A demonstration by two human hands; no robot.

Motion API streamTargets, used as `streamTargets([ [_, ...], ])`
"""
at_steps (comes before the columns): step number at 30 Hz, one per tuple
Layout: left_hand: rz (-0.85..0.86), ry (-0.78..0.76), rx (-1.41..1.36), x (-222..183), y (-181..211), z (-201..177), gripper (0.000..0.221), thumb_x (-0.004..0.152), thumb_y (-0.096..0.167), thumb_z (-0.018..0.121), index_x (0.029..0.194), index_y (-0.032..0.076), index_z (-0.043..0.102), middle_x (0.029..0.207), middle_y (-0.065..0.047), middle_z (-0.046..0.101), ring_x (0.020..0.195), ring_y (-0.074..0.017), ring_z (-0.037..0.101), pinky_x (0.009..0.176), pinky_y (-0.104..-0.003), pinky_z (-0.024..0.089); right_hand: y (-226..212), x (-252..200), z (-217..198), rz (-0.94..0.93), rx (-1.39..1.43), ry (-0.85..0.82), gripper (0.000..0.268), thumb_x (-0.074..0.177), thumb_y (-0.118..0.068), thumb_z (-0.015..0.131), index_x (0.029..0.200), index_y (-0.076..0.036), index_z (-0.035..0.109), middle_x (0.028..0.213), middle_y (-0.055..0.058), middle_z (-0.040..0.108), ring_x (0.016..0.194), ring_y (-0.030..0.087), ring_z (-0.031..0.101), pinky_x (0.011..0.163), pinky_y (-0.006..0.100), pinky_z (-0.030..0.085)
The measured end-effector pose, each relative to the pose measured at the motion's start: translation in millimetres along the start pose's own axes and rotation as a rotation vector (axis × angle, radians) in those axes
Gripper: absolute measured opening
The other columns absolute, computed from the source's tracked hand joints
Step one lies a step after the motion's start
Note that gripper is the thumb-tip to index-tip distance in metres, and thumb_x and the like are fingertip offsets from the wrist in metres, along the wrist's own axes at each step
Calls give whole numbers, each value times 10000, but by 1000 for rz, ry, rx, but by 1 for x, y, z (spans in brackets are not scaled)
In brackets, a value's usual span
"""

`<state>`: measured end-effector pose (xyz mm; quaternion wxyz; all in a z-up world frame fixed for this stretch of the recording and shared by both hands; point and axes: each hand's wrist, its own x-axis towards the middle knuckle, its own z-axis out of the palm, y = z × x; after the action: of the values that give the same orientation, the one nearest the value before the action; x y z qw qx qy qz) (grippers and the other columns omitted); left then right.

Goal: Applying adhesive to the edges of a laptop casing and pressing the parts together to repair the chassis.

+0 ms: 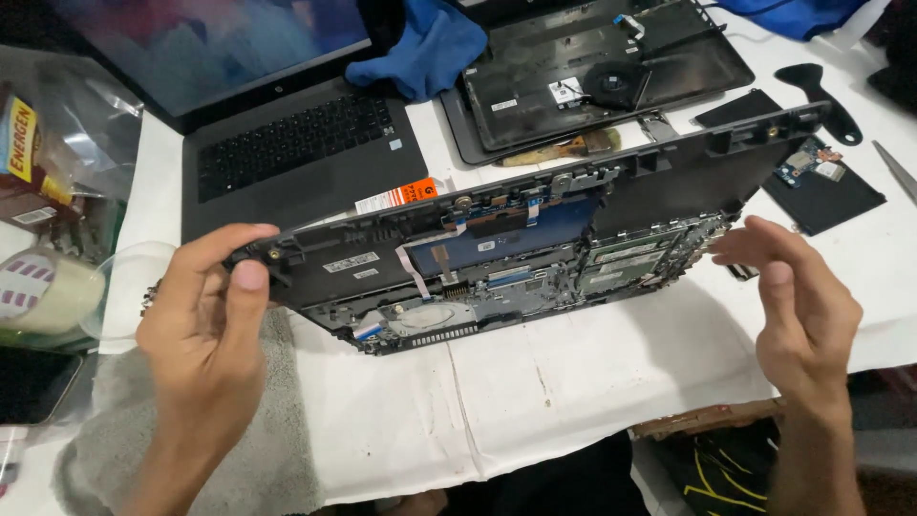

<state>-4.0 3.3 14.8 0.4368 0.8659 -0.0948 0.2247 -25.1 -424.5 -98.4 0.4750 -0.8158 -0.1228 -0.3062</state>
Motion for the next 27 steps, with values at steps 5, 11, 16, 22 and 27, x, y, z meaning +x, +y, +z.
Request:
streamTargets([
  [5,43,-51,2,1,-7,-5,332,1105,159,416,1348,19,594,1288,-157,656,949,-186,645,836,-310,619,25,4,2,-14,27,3,355,1157,-65,474,1450,133,506,1143,239,596,1059,313,578,857,400,487],
  [11,87,-92,71,0,-9,-11,355,1098,178,425,1378,21,577,1345,-99,671,602,-87,471,602,-230,472,44,7,3,18,50,11,262,1114,49,614,1350,107,518,1123,184,491,955,256,503,853,370,476],
  [16,39,-190,61,-2,-29,-9,328,1078,252,433,1325,43,486,628,18,388,550,-86,306,534,-257,231,60,3,1,33,53,15,324,1103,98,639,1398,112,506,1117,238,611,1028,283,600,922,409,537],
  [22,80,-170,55,-4,-35,-2,250,1070,208,490,1074,-16,602,698,-16,597,613,-93,618,581,-249,581,67,3,4,-17,108,22,324,1136,110,623,1433,124,494,1177,278,612,1049,312,619,968,409,555],
  [27,-20,-135,-36,3,-16,-2,295,1077,248,492,833,87,450,611,63,264,543,-8,337,607,-276,721,96,0,-1,121,84,-2,287,1255,-9,505,1523,72,441,1368,262,573,1243,350,595,1104,469,535],
])
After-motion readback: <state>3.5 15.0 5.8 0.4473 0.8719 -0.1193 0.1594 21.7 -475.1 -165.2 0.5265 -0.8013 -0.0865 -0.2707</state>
